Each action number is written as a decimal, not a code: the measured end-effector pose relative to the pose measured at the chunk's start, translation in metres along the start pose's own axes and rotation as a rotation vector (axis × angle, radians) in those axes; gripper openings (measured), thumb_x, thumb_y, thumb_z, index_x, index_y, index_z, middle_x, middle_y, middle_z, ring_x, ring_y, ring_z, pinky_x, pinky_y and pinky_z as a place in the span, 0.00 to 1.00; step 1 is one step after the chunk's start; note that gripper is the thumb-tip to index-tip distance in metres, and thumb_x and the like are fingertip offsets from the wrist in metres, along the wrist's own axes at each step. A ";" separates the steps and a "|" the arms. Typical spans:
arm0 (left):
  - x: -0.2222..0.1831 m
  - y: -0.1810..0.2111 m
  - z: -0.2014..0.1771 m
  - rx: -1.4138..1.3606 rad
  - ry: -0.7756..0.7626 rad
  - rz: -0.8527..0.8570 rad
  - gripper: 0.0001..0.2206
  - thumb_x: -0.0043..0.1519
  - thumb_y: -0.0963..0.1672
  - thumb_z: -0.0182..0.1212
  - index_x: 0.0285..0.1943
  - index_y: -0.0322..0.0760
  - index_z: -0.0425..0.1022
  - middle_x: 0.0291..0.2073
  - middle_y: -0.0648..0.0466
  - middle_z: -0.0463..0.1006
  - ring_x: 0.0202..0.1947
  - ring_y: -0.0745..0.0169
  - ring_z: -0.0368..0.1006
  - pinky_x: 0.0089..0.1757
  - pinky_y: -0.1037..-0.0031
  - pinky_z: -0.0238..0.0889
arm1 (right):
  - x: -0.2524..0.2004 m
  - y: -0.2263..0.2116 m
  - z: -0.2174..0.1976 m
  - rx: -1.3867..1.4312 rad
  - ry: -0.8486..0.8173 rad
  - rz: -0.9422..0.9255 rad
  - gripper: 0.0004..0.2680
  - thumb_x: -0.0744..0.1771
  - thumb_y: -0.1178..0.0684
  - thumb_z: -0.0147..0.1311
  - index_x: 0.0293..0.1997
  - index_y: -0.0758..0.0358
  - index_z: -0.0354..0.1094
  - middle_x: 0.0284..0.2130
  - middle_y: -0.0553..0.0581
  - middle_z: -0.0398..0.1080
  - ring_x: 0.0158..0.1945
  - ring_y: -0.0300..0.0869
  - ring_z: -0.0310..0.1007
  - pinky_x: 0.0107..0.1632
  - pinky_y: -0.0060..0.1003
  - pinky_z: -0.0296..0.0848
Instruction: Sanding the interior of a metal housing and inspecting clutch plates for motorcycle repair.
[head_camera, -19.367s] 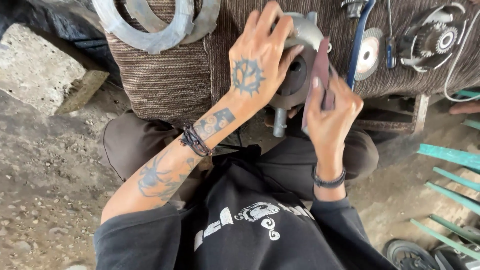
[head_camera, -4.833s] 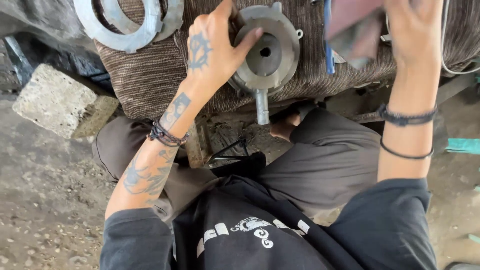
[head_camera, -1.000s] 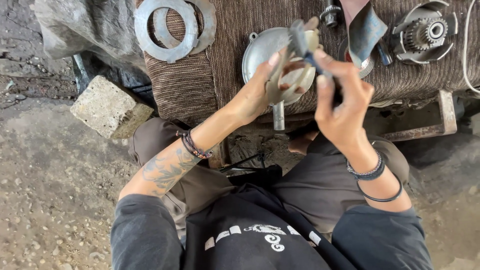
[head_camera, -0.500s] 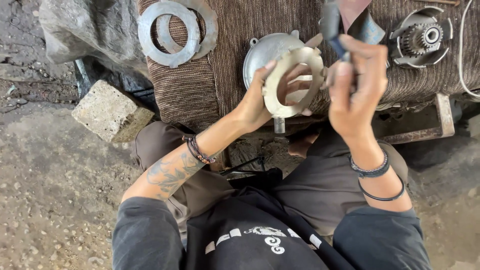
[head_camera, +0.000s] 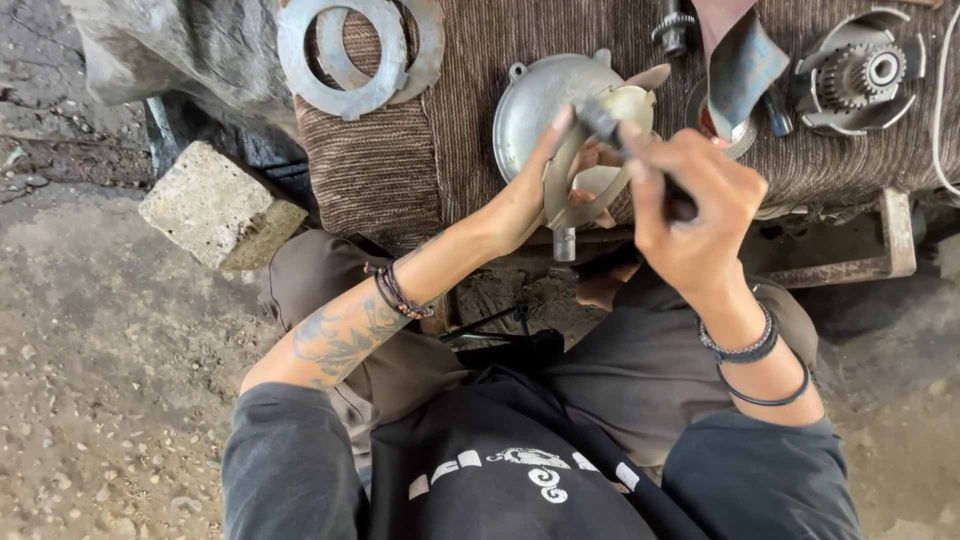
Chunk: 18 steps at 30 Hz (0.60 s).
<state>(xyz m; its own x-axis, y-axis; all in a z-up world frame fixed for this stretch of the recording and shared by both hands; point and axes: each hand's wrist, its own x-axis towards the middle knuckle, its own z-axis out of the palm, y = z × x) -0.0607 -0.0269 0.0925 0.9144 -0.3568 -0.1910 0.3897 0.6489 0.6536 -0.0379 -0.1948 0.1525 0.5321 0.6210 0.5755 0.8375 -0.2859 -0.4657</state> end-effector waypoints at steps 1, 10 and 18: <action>0.000 0.000 0.000 0.017 -0.043 0.017 0.47 0.55 0.66 0.40 0.78 0.38 0.50 0.76 0.41 0.57 0.71 0.45 0.60 0.56 0.51 0.67 | -0.002 -0.001 0.001 -0.010 0.019 -0.002 0.09 0.72 0.63 0.49 0.32 0.70 0.69 0.25 0.62 0.71 0.24 0.44 0.64 0.28 0.37 0.59; -0.001 0.008 0.001 0.072 -0.123 0.010 0.45 0.54 0.66 0.41 0.75 0.37 0.54 0.72 0.37 0.63 0.54 0.44 0.72 0.49 0.53 0.72 | -0.003 -0.009 -0.003 -0.050 -0.012 -0.037 0.10 0.72 0.62 0.48 0.30 0.70 0.69 0.24 0.60 0.70 0.24 0.44 0.64 0.29 0.37 0.59; -0.011 0.021 0.012 0.166 -0.155 0.047 0.37 0.60 0.66 0.41 0.77 0.58 0.58 0.71 0.40 0.65 0.37 0.56 0.72 0.35 0.72 0.63 | -0.012 -0.005 -0.003 -0.126 0.005 -0.062 0.06 0.73 0.62 0.52 0.49 0.73 0.78 0.21 0.57 0.60 0.19 0.39 0.43 0.24 0.34 0.46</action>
<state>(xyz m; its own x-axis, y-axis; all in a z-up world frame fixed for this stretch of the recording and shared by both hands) -0.0641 -0.0173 0.1176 0.8985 -0.4361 -0.0506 0.3116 0.5523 0.7732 -0.0486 -0.2031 0.1499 0.4794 0.6367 0.6039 0.8775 -0.3371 -0.3412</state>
